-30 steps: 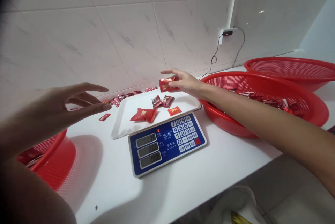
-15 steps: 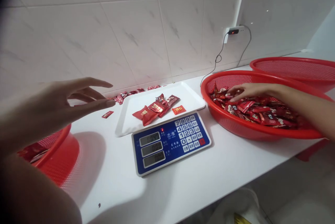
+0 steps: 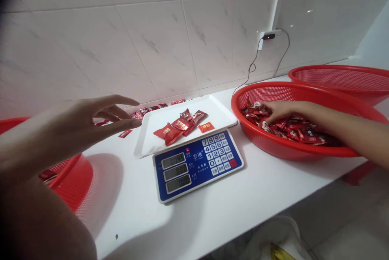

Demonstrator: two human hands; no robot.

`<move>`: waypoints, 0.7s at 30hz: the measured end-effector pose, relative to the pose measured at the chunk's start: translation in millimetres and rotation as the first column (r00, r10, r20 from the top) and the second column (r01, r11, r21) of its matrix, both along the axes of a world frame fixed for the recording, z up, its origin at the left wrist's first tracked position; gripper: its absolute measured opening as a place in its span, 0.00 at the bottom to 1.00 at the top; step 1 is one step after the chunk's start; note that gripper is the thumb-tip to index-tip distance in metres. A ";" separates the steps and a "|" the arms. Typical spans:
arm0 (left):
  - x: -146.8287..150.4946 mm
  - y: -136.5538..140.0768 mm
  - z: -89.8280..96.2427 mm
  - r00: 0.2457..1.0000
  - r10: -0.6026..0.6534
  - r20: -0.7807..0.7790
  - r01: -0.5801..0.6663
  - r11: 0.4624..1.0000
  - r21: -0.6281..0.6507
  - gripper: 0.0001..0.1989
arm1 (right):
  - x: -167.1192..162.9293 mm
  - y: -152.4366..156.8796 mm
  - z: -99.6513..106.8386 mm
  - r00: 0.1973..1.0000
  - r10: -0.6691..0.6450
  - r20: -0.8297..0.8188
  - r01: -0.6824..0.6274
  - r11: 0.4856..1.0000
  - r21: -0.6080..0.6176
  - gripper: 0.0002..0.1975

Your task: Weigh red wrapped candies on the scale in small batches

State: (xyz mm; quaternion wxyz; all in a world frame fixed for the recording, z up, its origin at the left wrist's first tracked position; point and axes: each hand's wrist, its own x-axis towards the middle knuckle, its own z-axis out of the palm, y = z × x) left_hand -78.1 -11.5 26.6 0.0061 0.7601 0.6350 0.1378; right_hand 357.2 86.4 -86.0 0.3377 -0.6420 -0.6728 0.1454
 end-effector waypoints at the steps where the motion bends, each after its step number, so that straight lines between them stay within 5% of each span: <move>1: -0.2 -0.1 0.1 1.000 0.002 0.004 -0.002 1.000 -0.003 0.28 | -0.7 1.2 0.2 0.994 0.037 0.105 -0.024 0.992 -0.126 0.20; 3: -0.6 -0.3 -0.2 1.000 -0.005 0.003 0.005 1.000 -0.001 0.28 | -2.2 5.0 0.0 0.944 0.155 0.290 -0.069 0.955 -0.287 0.14; 7: -1.9 0.8 -3.8 1.000 -0.031 -0.002 0.031 1.000 -0.002 0.24 | -6.3 12.1 9.4 0.880 0.262 0.397 -0.146 0.943 -0.298 0.11; 10: -2.0 4.4 -9.1 0.999 -0.045 -0.021 0.046 0.999 0.028 0.25 | -15.6 9.7 35.9 0.926 0.096 0.365 -0.017 0.977 -0.214 0.10; 13: 5.2 10.4 -14.2 0.998 -0.054 -0.045 0.056 0.998 0.043 0.25 | -41.4 2.3 68.2 0.972 -0.147 0.185 0.140 0.989 0.052 0.05; 16: 22.3 17.1 -18.2 0.994 -0.104 0.034 0.102 0.992 0.069 0.23 | -89.9 0.9 84.3 0.993 0.092 -0.076 -0.068 0.960 0.273 0.07; 18: 33.9 21.5 -20.6 0.972 -0.144 0.183 0.132 0.988 0.078 0.24 | -130.5 6.6 81.9 0.951 0.277 -0.139 -0.221 0.920 0.324 0.07; 21: 39.8 27.1 -23.4 0.935 -0.156 0.318 0.154 0.988 0.030 0.27 | -187.6 20.5 66.2 0.915 0.375 -0.151 -0.307 0.887 0.344 0.07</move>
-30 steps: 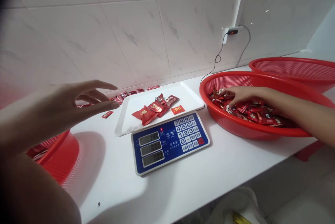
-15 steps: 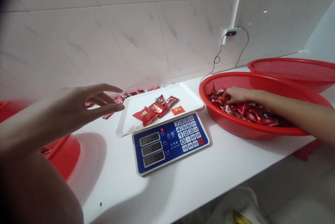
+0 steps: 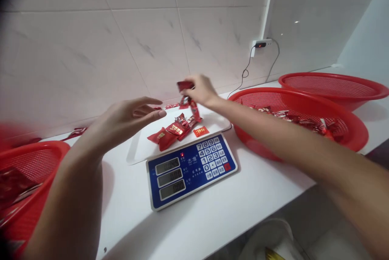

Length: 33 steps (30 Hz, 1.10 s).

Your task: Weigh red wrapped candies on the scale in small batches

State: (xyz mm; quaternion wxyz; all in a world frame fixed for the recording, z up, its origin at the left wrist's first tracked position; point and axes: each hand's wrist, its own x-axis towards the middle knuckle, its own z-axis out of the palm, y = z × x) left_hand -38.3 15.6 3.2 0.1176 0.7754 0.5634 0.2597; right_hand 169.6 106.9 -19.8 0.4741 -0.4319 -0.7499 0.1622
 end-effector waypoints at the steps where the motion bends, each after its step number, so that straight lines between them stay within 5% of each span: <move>1: -2.2 1.3 -0.2 1.000 0.003 -0.017 -0.003 1.000 -0.012 0.28 | -15.0 4.0 -5.8 1.000 0.014 0.017 -0.014 0.999 -0.032 0.06; 6: -27.8 -0.9 6.9 0.990 0.004 -0.144 -0.012 0.999 -0.052 0.27 | -47.6 12.2 -15.7 1.000 0.029 -0.001 -0.029 0.988 -0.151 0.04; 13: -38.1 -13.5 18.1 0.995 0.068 -0.079 -0.065 0.997 0.042 0.25 | -21.0 0.0 23.3 0.907 0.117 -0.404 -0.159 0.985 -0.072 0.06; 17: -30.5 -20.7 20.4 0.998 0.040 -0.042 -0.035 0.994 0.108 0.23 | -12.5 -27.2 36.3 0.900 0.131 -0.416 -0.162 0.986 -0.041 0.04; 28: -7.7 -33.6 24.3 0.999 -0.029 -0.025 0.034 0.980 0.195 0.20 | -36.5 -63.4 28.0 0.839 0.314 -0.444 -0.346 0.938 0.008 0.06; 33: 0.2 -25.8 18.3 0.984 -0.073 0.164 0.052 0.990 0.131 0.17 | -46.7 -64.5 20.8 0.845 0.334 -0.418 -0.365 0.931 0.006 0.07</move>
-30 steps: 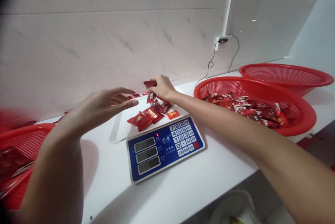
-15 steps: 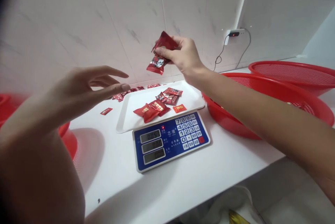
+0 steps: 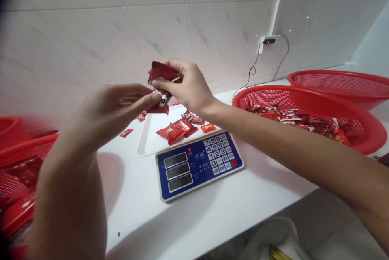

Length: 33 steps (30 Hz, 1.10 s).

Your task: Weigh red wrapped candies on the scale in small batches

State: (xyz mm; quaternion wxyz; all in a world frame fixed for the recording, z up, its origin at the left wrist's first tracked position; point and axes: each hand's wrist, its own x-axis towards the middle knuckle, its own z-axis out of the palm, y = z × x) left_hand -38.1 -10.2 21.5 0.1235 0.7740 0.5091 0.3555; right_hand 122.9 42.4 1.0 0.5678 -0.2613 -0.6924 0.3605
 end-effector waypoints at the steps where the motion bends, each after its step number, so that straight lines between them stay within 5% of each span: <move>1: 0.4 4.0 -3.0 0.999 -0.012 0.047 0.013 0.999 -0.036 0.15 | -1.6 2.5 -3.2 1.000 0.004 0.011 -0.004 1.000 -0.010 0.07; 5: 0.7 25.3 -20.0 0.996 0.001 0.085 0.010 0.992 -0.129 0.11 | 0.6 17.8 -17.7 0.999 0.023 0.040 -0.022 0.999 -0.034 0.05; 12: 5.8 45.8 -40.2 0.971 0.168 -0.169 -0.183 0.980 -0.078 0.08 | 34.6 23.1 -22.1 0.988 -0.129 -0.085 0.132 0.991 0.035 0.08; 24: -3.3 44.1 -34.2 0.950 0.266 -0.161 -0.270 0.963 -0.002 0.10 | 53.7 3.7 -29.1 0.985 -0.093 -0.144 0.077 0.991 -0.108 0.08; 33: 12.2 8.5 -12.5 0.996 0.083 0.029 -0.088 0.967 0.241 0.09 | 51.9 -10.9 -21.0 0.986 -0.046 -0.161 0.020 0.986 -0.164 0.07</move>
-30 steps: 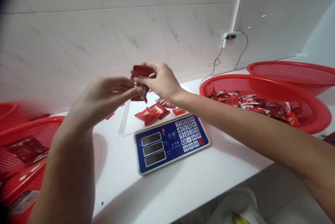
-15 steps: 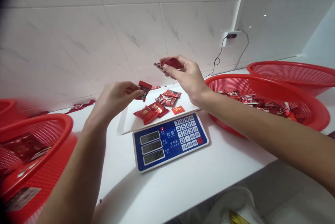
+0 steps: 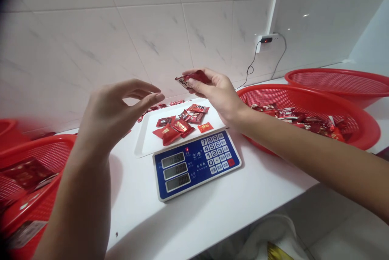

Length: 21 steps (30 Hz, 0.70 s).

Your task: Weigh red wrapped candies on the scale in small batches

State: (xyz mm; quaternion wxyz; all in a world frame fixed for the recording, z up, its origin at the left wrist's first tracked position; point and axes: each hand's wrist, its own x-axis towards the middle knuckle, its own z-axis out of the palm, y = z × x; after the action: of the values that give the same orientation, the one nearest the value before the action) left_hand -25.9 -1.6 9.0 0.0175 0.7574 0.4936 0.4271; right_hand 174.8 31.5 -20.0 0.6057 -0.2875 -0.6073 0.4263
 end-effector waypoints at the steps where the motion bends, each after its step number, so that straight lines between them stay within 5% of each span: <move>1: -0.3 -2.3 1.5 1.000 0.007 -0.006 -0.007 1.000 0.017 0.09 | -1.3 -1.5 0.3 1.000 0.012 -0.002 -0.012 1.000 0.000 0.07; 13: -2.7 -14.3 7.7 0.999 0.049 -0.012 -0.048 0.995 0.083 0.06 | 11.6 -5.9 1.4 0.999 -0.033 0.029 0.033 0.999 -0.028 0.07; 18: -4.1 -12.7 7.9 0.998 0.053 -0.026 -0.050 0.995 0.091 0.05 | 41.3 -14.0 2.7 0.978 -0.183 0.104 0.179 0.983 0.042 0.07; 21: -4.4 -14.4 9.5 0.997 0.067 -0.040 -0.065 0.997 0.049 0.08 | 79.7 -21.8 -3.7 0.902 -0.362 0.235 0.333 0.930 0.153 0.06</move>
State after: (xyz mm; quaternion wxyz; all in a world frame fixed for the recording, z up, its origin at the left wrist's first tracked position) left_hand -30.3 -16.0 18.4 -0.0247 0.7497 0.5083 0.4231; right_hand 254.5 9.7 -23.7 0.6020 -0.4111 -0.6425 0.2361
